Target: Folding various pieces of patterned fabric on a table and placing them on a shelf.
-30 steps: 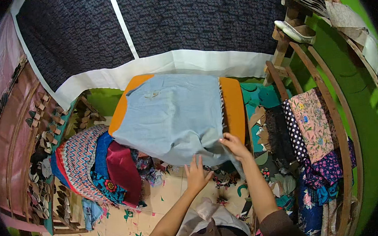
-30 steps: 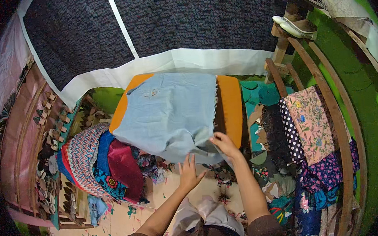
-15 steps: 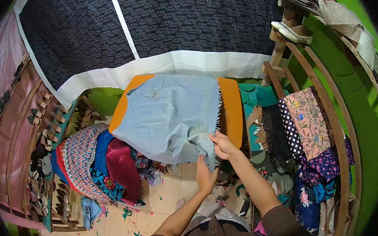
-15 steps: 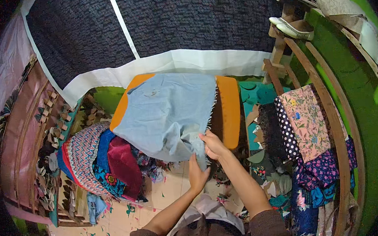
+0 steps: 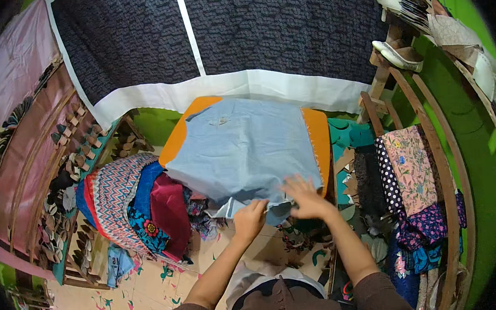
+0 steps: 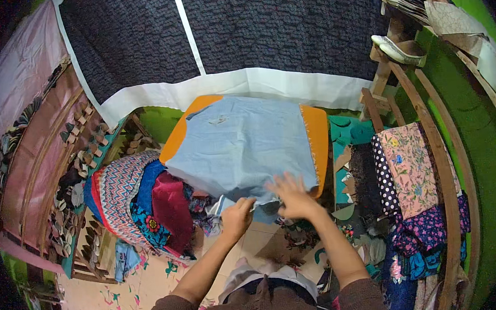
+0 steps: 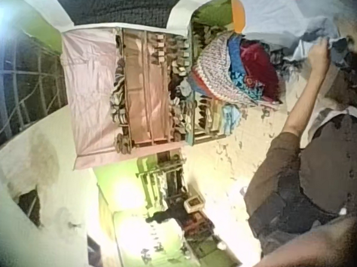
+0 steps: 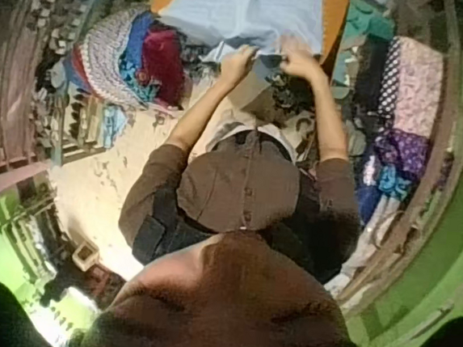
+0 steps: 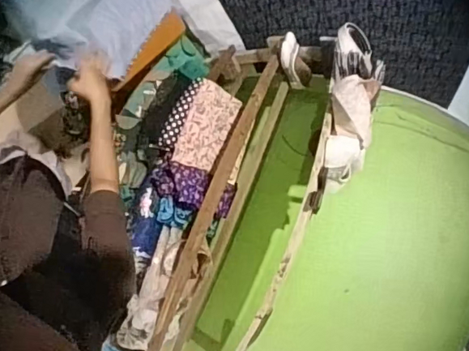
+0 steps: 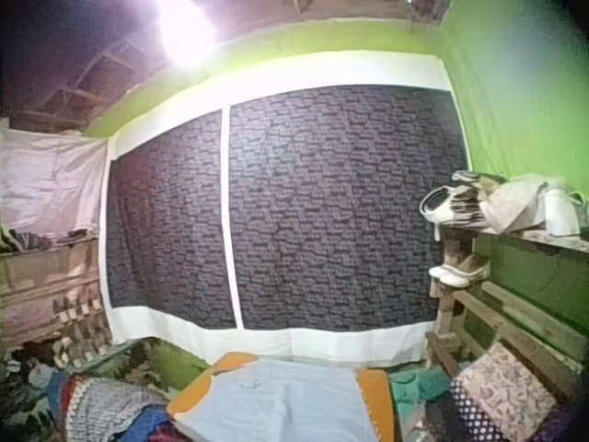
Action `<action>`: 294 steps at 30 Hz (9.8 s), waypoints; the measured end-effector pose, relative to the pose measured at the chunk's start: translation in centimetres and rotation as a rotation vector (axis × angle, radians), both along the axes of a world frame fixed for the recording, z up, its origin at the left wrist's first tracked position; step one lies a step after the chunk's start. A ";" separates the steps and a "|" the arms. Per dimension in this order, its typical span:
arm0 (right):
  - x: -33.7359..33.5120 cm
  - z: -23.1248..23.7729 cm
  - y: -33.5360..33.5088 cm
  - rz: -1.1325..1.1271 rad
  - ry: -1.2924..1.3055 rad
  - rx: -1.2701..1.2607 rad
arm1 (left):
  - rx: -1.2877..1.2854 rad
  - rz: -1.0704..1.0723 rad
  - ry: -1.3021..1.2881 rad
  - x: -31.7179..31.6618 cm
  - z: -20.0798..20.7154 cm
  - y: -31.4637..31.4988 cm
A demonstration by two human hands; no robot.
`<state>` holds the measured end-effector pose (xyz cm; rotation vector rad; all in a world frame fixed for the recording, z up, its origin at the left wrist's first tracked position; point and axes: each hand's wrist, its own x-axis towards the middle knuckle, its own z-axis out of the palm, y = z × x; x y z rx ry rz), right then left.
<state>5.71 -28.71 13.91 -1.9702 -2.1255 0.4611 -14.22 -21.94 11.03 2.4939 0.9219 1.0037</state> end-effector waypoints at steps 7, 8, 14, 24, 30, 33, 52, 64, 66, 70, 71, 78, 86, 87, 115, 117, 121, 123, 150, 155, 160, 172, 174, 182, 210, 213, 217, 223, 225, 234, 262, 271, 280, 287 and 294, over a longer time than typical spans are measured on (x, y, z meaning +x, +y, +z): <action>-1.0 -1.1 0.9 0.015 0.498 0.174 | 0.280 -0.164 -0.320 -0.4 -3.5 1.0; -0.7 -0.6 0.6 0.014 0.500 0.172 | 0.278 -0.164 -0.319 -0.4 -3.8 1.1; -0.7 1.7 0.3 -0.045 0.381 0.290 | -0.407 0.048 0.104 -1.7 -9.5 3.4; -2.6 4.0 -0.2 0.085 0.568 0.630 | -0.054 -0.003 0.064 -1.4 -4.5 0.6; -0.5 4.3 3.1 0.105 0.324 0.833 | 0.018 0.153 0.054 -2.2 -6.2 3.4; 1.7 5.1 4.0 -0.012 0.452 0.877 | -0.062 0.334 0.104 -3.5 -7.6 5.6; 27.3 -6.8 18.4 -0.699 0.406 0.843 | 0.124 0.449 -0.056 -11.4 -0.1 30.4; 36.2 -7.5 26.6 -1.178 0.355 0.910 | 0.421 0.225 0.278 8.4 6.5 56.3; 36.3 -7.3 29.4 -1.346 0.326 0.892 | 0.441 0.263 0.332 10.8 5.9 58.9; 35.0 -8.6 32.1 -1.440 0.183 0.440 | 0.482 0.303 0.327 15.3 2.1 59.5; 34.5 -9.9 31.2 -1.368 0.007 0.384 | 0.391 0.260 0.274 16.9 0.7 57.8; 16.0 -11.8 27.9 -0.571 0.009 0.171 | 0.064 -0.393 0.390 10.4 -5.4 39.5; 7.3 -11.6 20.8 -0.204 -0.063 0.000 | 0.010 -0.396 0.594 3.6 -10.7 32.7; 7.7 -12.1 20.1 -0.207 -0.068 0.004 | 0.067 -0.357 0.568 3.7 -10.2 33.0; 15.1 -12.1 12.3 -0.578 -0.431 0.314 | 0.396 -0.116 0.518 -2.7 -5.8 39.8; 15.1 -10.5 12.7 -0.623 -0.406 0.407 | 0.411 0.021 0.466 -2.7 -3.9 39.8; 16.4 -9.8 13.9 -0.626 -0.351 0.458 | 0.401 0.107 0.459 -2.5 -5.5 42.7; 17.2 -8.7 15.0 -0.595 -0.356 0.453 | 0.366 0.040 0.470 -2.0 -5.0 43.8; 8.8 -7.6 -1.3 -0.464 -0.327 0.382 | 0.356 -0.051 0.526 -18.6 -3.5 29.3; 7.3 -7.2 -2.9 -0.443 -0.249 0.225 | 0.039 -0.082 0.650 -20.1 -3.7 26.7; 8.7 -6.8 -2.4 -0.504 -0.219 0.228 | 0.136 0.010 0.548 -18.2 -1.4 27.0; 16.9 -5.0 6.1 -0.881 0.059 0.440 | 0.175 0.231 0.307 -11.6 -0.5 35.8; 19.3 -4.8 8.6 -0.967 0.175 0.380 | 0.142 0.261 0.342 -9.5 -0.3 38.3; 28.3 -6.3 22.6 -0.991 0.247 0.649 | 0.066 0.320 0.450 -1.0 -0.8 50.3; 14.0 -14.6 28.9 -0.650 -0.174 0.144 | -0.054 0.011 0.508 6.2 -10.6 38.5; 14.4 -15.5 27.3 -0.661 -0.189 0.185 | -0.094 0.001 0.456 5.8 -10.9 37.6; 15.2 -16.2 26.7 -0.636 -0.190 0.214 | -0.141 0.083 0.357 5.7 -10.1 35.8; 16.3 -16.1 25.9 -0.603 -0.298 0.181 | -0.212 0.058 0.383 4.6 -9.1 33.0; 15.2 -15.7 25.7 -0.646 -0.347 0.156 | -0.324 0.051 0.450 4.3 -8.8 31.6; -5.1 -12.2 27.4 -0.403 -0.073 0.182 | 0.127 -0.078 0.664 -5.4 -9.3 34.2; -16.6 -8.3 31.8 -0.546 0.333 0.302 | 0.093 -0.319 0.396 -12.6 -6.8 54.5; -16.0 -9.0 21.7 -0.166 -0.034 0.005 | 0.476 -0.797 0.608 -4.6 -5.7 51.7; -14.8 -10.8 20.7 -0.503 -0.288 0.032 | 0.960 -1.011 0.769 2.0 -6.2 51.7; -14.2 -12.5 23.1 -0.428 -0.295 -0.009 | 1.248 -1.168 0.806 5.6 -7.1 51.4; -13.4 -13.7 23.8 -0.465 -0.130 0.047 | 0.732 -1.387 0.821 6.4 -7.5 52.1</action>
